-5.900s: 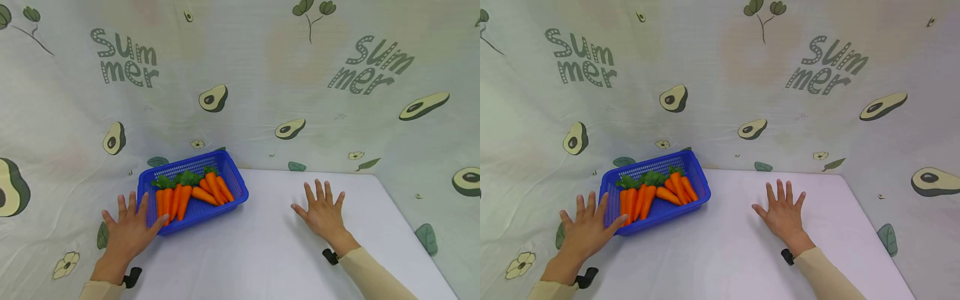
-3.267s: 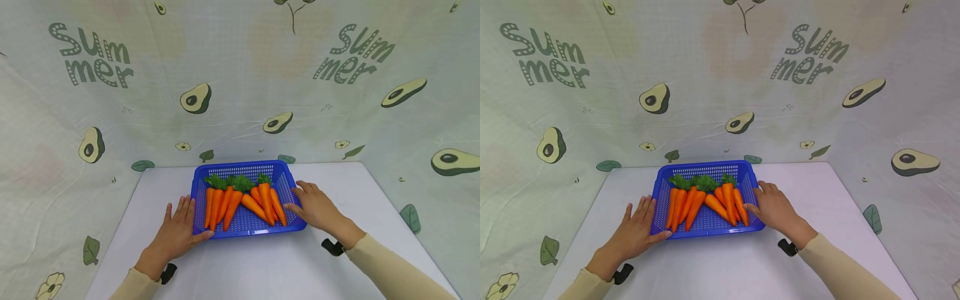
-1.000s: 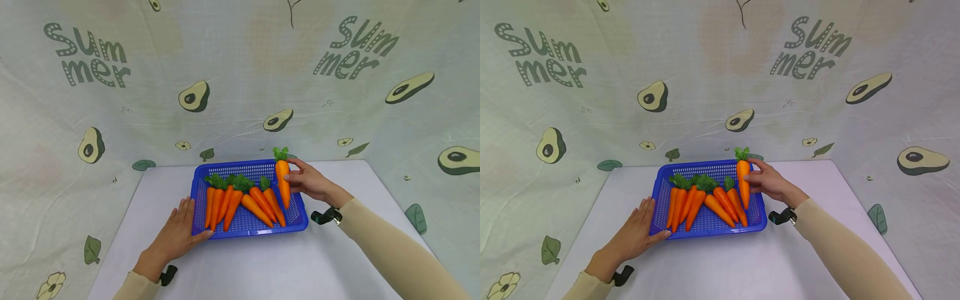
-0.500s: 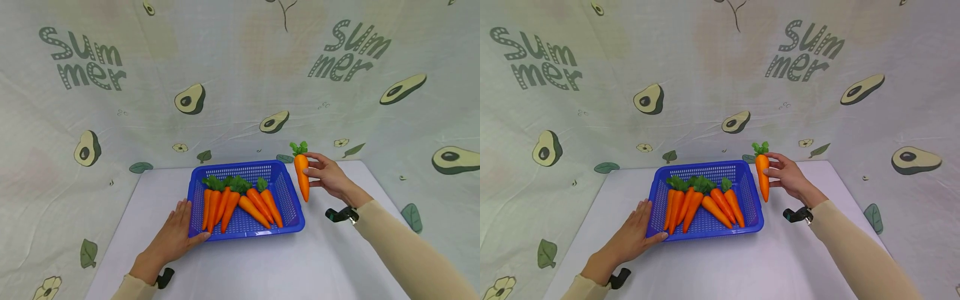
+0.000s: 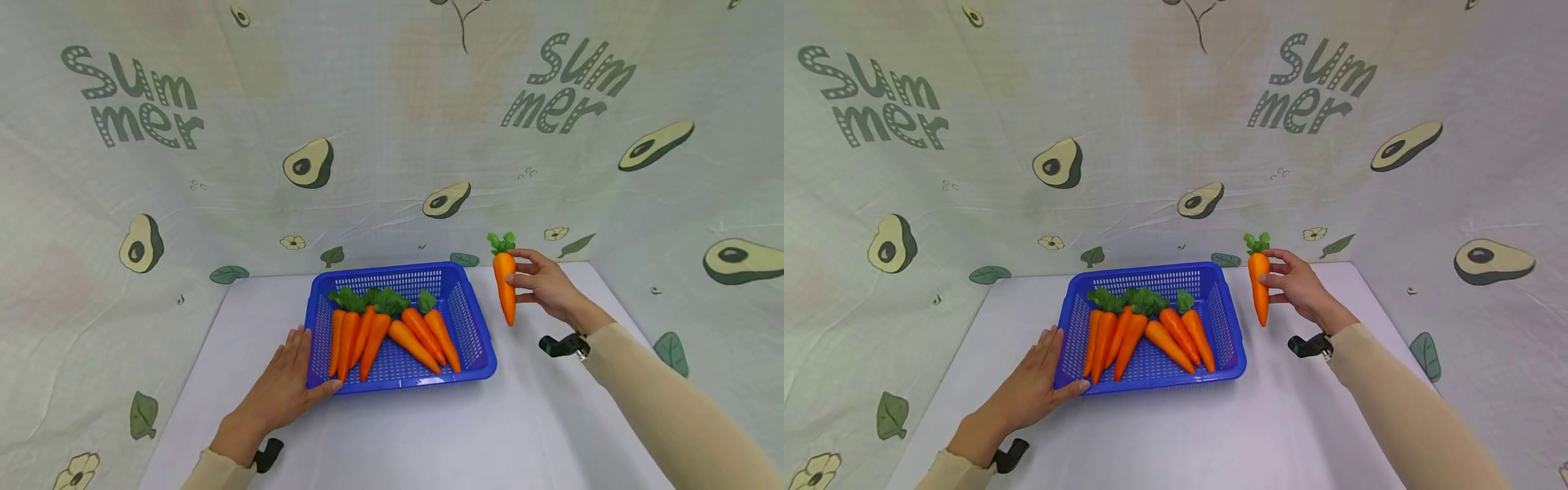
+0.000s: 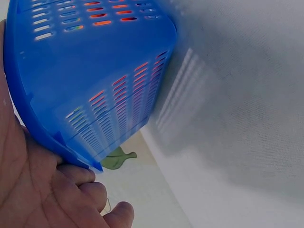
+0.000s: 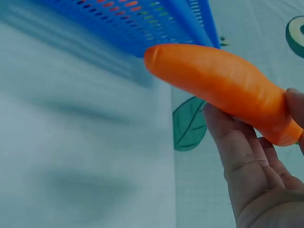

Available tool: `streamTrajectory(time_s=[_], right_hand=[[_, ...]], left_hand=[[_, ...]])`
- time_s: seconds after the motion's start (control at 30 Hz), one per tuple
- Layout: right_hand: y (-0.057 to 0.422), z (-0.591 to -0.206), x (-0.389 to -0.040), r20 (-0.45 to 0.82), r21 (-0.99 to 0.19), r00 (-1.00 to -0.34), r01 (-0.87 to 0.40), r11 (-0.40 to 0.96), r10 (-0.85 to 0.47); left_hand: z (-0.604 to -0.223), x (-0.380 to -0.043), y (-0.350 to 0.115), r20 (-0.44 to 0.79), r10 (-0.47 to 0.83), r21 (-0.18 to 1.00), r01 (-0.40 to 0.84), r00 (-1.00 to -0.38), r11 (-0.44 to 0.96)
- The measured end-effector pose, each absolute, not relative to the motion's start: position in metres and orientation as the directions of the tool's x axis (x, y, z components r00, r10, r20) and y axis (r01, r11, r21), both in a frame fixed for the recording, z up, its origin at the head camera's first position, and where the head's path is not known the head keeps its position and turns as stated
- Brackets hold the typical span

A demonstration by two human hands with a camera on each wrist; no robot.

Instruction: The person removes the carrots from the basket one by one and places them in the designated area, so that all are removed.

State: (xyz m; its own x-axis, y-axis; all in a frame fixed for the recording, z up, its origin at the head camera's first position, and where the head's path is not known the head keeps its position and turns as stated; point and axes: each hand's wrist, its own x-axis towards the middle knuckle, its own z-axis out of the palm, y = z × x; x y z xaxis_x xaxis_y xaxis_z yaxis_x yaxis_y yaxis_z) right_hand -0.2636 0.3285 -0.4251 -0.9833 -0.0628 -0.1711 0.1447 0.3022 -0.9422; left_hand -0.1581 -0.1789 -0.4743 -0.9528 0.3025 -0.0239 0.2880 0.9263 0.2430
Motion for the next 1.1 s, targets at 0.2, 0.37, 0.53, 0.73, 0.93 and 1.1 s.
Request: streamTrajectory(time_s=[0.2,0.37,0.53,0.73,0.93,1.1], right_hand=[[0.333,-0.447,-0.272,-0.262,-0.914,-0.964,0.233,0.333,-0.046],[0.332,-0.471,-0.278,-0.320,-0.893,-0.947,0.287,0.346,-0.039],[0.326,-0.488,-0.282,-0.376,-0.864,-0.926,0.334,0.378,-0.042],[0.318,-0.500,-0.286,-0.422,-0.826,-0.906,0.372,0.423,-0.025],[0.317,-0.506,-0.288,-0.441,-0.805,-0.898,0.396,0.443,0.002],[0.314,-0.506,-0.289,-0.436,-0.786,-0.900,0.391,0.479,0.020]], left_hand=[[-0.474,-0.159,-0.179,-0.033,0.298,0.250,0.281,-0.954,0.927],[-0.473,-0.160,-0.181,-0.045,0.303,0.256,0.282,-0.952,0.925],[-0.472,-0.161,-0.182,-0.055,0.308,0.258,0.284,-0.950,0.923],[-0.474,-0.161,-0.182,-0.065,0.302,0.269,0.275,-0.951,0.923],[-0.475,-0.161,-0.182,-0.060,0.304,0.279,0.277,-0.951,0.920],[-0.476,-0.161,-0.182,-0.053,0.308,0.276,0.283,-0.950,0.919]])
